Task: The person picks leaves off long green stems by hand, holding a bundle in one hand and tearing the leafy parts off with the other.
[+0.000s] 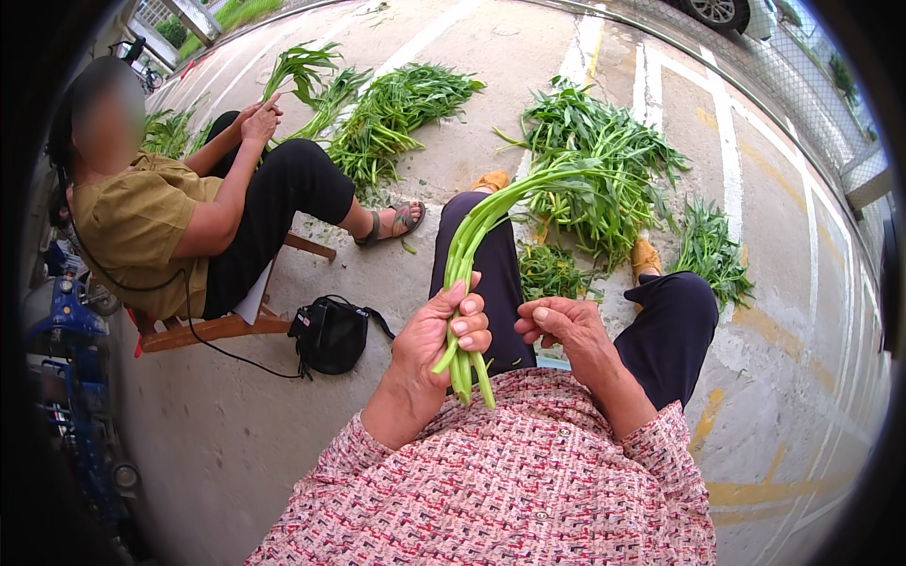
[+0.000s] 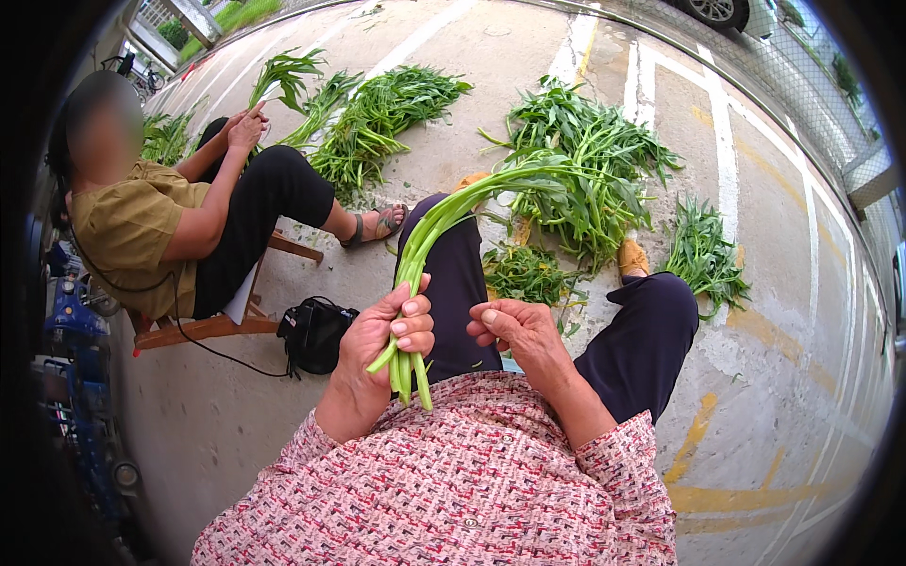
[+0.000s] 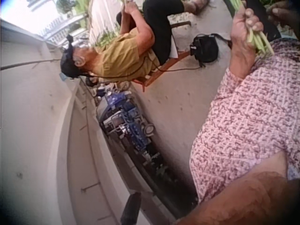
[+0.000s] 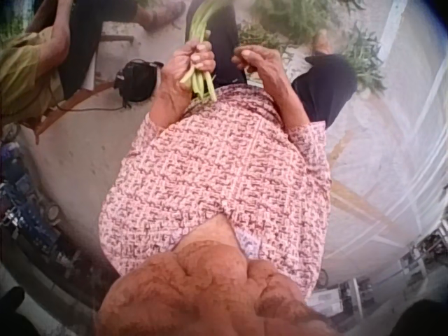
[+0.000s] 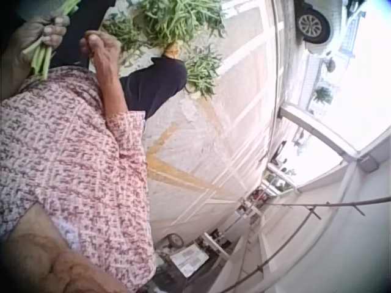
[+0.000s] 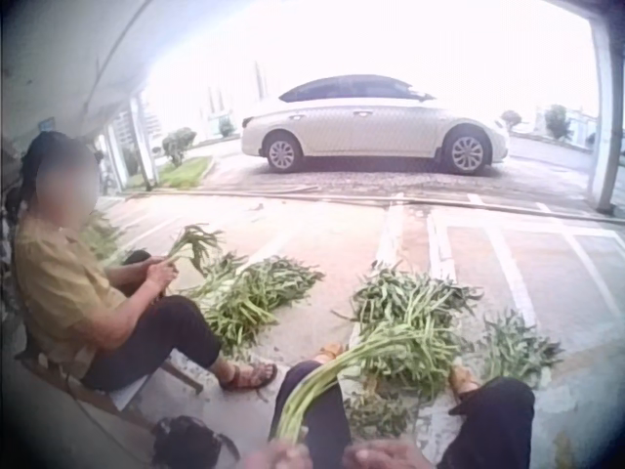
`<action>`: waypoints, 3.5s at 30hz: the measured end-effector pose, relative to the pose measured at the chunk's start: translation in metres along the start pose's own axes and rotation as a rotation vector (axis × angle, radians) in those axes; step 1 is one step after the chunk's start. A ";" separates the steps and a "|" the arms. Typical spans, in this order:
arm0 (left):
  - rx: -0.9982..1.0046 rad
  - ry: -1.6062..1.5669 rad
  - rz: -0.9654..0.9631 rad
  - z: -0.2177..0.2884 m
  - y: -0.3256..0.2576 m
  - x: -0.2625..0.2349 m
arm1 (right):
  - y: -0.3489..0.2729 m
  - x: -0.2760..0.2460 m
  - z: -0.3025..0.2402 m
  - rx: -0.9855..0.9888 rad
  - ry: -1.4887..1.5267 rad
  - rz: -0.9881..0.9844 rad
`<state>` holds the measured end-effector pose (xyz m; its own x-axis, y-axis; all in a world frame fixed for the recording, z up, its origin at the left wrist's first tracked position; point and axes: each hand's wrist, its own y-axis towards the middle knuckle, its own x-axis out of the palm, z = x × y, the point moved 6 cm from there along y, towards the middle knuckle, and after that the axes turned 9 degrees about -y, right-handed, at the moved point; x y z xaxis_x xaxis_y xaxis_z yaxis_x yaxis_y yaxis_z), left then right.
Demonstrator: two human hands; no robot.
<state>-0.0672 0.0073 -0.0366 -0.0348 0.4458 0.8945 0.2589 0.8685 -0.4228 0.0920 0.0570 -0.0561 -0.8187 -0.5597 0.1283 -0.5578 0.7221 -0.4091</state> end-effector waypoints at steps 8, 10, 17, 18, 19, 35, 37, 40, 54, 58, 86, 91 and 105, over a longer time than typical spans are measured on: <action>0.010 0.014 -0.022 0.001 0.007 -0.001 | -0.028 0.038 -0.041 -0.285 -0.267 -0.137; 0.011 0.009 -0.028 0.000 0.008 0.000 | -0.027 0.042 -0.044 -0.221 -0.302 -0.210; 0.052 -0.012 -0.047 -0.004 0.015 0.003 | -0.024 0.047 -0.038 -0.118 -0.021 -0.252; 0.054 -0.014 -0.049 -0.005 0.015 0.003 | -0.025 0.047 -0.037 -0.104 0.015 -0.250; 0.058 -0.015 -0.051 -0.005 0.015 0.003 | -0.025 0.046 -0.036 -0.111 0.009 -0.237; 0.066 -0.112 -0.110 0.006 0.020 0.004 | -0.024 -0.047 -0.025 -0.182 -0.190 0.325; 0.059 -0.116 -0.113 0.007 0.019 0.004 | -0.026 -0.059 -0.014 -0.143 -0.191 0.374; 0.028 -0.129 -0.100 0.006 0.021 -0.001 | -0.025 -0.060 -0.005 -0.185 -0.191 0.421; 0.146 -0.001 -0.101 0.001 0.026 -0.017 | -0.038 0.040 -0.041 -0.139 -0.615 -0.035; 0.211 0.082 -0.061 -0.005 0.029 -0.024 | -0.030 0.054 -0.049 -0.084 -0.853 -0.030; 0.237 0.222 -0.014 -0.003 0.013 -0.027 | -0.019 0.038 -0.071 -0.215 -0.876 -0.045; 0.291 0.333 0.082 -0.008 0.005 -0.022 | 0.022 0.037 -0.106 -0.597 -1.009 0.259; 0.360 0.484 0.109 -0.007 0.003 -0.020 | 0.065 0.060 -0.115 -0.841 -1.385 0.149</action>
<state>-0.0592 -0.0003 -0.0548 0.4374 0.4604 0.7725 -0.1090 0.8798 -0.4626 -0.0092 0.1172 0.0284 -0.3861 -0.0499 -0.9211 -0.7828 0.5459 0.2986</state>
